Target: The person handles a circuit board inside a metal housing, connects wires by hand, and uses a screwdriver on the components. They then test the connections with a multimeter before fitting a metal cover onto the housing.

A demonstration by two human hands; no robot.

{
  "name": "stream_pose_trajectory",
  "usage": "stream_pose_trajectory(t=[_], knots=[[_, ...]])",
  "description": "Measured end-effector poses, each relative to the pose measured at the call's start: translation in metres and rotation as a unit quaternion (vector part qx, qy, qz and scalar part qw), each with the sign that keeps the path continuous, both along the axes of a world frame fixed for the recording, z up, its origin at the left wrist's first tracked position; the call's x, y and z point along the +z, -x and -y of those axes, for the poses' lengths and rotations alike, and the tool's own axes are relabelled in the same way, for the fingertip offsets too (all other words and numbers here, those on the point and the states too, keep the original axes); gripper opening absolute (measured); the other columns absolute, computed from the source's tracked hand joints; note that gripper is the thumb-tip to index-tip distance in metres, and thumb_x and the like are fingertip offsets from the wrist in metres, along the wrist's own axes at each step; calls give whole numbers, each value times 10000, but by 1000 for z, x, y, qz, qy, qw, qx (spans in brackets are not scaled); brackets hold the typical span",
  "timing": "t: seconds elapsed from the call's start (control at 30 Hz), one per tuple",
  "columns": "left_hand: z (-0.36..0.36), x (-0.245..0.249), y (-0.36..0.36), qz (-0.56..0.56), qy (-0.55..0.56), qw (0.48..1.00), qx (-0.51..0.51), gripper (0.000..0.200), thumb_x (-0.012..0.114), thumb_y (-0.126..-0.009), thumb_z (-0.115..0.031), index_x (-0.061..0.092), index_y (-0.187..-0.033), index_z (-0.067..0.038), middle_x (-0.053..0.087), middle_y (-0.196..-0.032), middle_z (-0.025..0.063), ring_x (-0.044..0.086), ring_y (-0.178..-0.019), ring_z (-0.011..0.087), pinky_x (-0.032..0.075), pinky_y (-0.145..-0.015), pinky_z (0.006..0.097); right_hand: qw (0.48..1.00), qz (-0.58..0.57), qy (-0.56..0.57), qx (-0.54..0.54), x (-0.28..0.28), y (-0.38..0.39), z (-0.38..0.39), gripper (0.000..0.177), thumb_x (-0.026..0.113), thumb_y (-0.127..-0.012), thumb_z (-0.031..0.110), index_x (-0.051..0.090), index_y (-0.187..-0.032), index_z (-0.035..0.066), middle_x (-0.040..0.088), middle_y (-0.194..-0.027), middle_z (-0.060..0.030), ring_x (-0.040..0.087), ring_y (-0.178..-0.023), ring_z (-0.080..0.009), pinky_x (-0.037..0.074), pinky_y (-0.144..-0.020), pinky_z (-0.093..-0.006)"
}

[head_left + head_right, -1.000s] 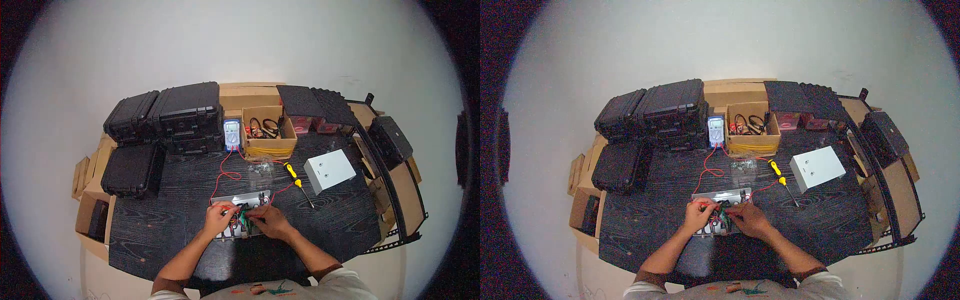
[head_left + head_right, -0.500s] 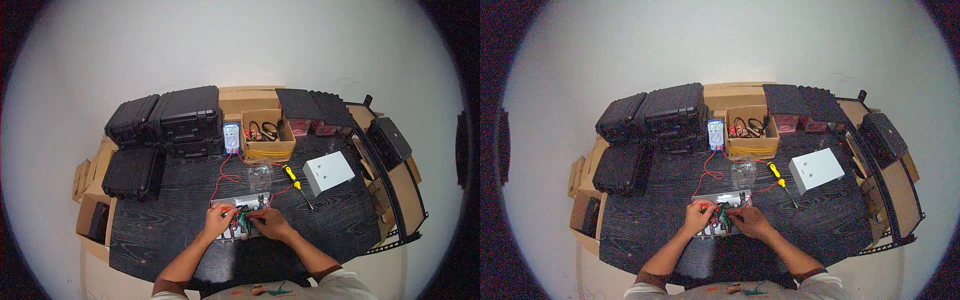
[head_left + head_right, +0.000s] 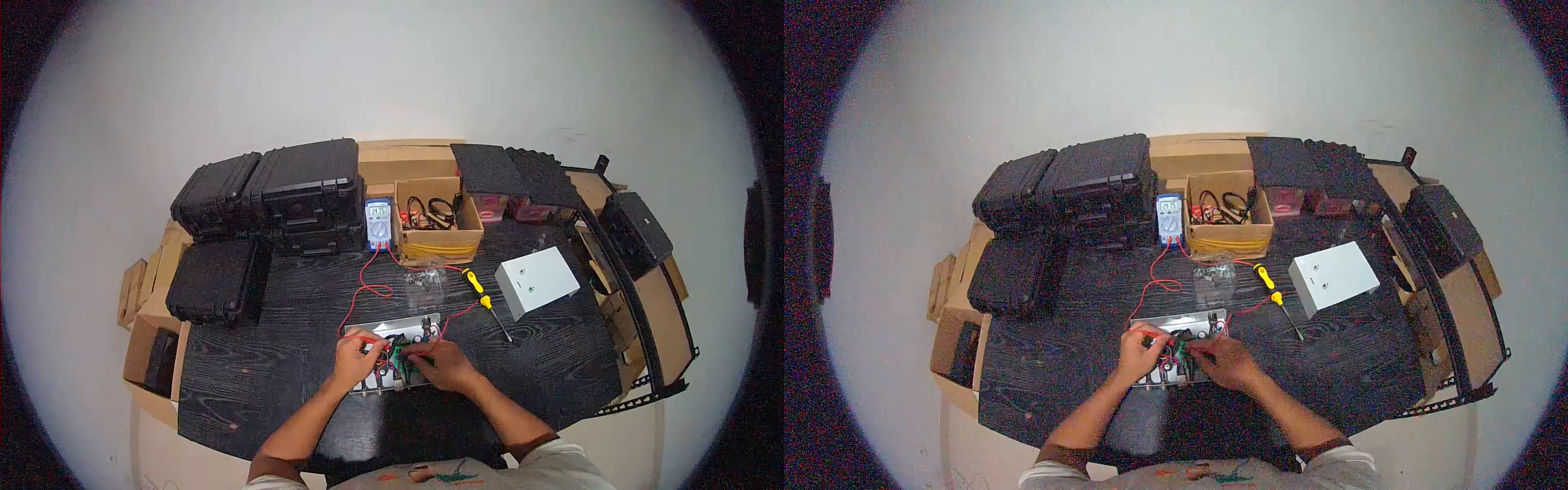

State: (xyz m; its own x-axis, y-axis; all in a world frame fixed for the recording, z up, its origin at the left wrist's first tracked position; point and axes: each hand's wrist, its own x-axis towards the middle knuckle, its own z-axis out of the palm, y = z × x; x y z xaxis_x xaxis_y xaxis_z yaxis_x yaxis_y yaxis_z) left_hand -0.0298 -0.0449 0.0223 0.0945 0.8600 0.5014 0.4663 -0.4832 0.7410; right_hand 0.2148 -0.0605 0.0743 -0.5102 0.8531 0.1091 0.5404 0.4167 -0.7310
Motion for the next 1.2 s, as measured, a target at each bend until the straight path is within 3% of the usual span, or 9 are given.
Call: stream_pose_trajectory(t=[0.13, 0.23, 0.47, 0.6, 0.7, 0.9, 1.0, 1.2], knots=[[3, -1, -1, 34, -5, 999, 40, 59, 790, -849, -77, 741, -845, -44, 741, -865, 100, 694, -849, 272, 526, -794, 385, 993, -48, -88, -64, -15, 0, 6, 214, 648, -968, 207, 751, -1122, 98, 757, -1069, -146, 708, -1017, -373, 562, -910, -468], [7, 6, -2, 70, -1, 996, 51, 57, 760, -862, -90, 734, -852, -40, 732, -869, 103, 673, -834, 267, 521, -805, 388, 993, -33, -75, -80, -14, -1, 7, 178, 675, -944, 182, 751, -1077, 92, 753, -1060, -140, 703, -1026, -361, 562, -913, -467], [-8, 35, 0, 10, -46, 999, -23, 72, 759, -874, -91, 714, -892, -38, 723, -904, 114, 675, -910, 313, 523, -844, 423, 990, -58, -98, -82, -26, -3, 8, 198, 691, -934, 180, 735, -1091, 67, 740, -1065, -151, 701, -1013, -369, 559, -917, -473], [-27, 70, -6, -122, -10, 980, -159, 145, 736, -906, -171, 710, -893, -29, 713, -927, 135, 665, -963, 339, 510, -908, 429, 993, -35, -82, -72, -22, -3, 7, 212, 693, -934, 184, 732, -1105, 64, 736, -1071, -157, 698, -1023, -368, 556, -931, -475], [-34, 75, -14, -191, 38, 966, -169, 134, 747, -900, -165, 726, -897, -33, 732, -936, 114, 690, -942, 313, 505, -925, 437, 994, -40, -76, -66, -21, -3, 7, 221, 691, -937, 195, 731, -1114, 68, 733, -1073, -161, 698, -1024, -369, 557, -931, -475], [-38, 73, -17, -242, 43, 952, -182, 147, 752, -901, -207, 744, -902, -59, 735, -954, 93, 694, -1004, 292, 371, -1169, 562, 994, -36, -77, -62, -29, -4, 4, 226, 693, -950, 231, 731, -1116, 82, 728, -1064, -161, 700, -1022, -373, 563, -912, -482], [-37, 72, -15, -239, 44, 953, -180, 136, 745, -905, -236, 744, -933, -104, 712, -900, 101, 680, -1018, 299, 309, -1210, 590, 993, -52, -80, -65, -30, -2, 6, 226, 685, -962, 247, 730, -1106, 78, 727, -1063, -162, 699, -1019, -376, 564, -903, -488], [-38, 71, -14, -249, 74, 947, -190, 131, 747, -912, -225, 756, -933, -96, 741, -976, 72, 684, -1047, 291, 263, -1233, 607, 993, -42, -91, -60, -25, -2, 5, 209, 662, -974, 230, 728, -1106, 82, 723, -1041, -167, 699, -988, -387, 567, -868, -499]])
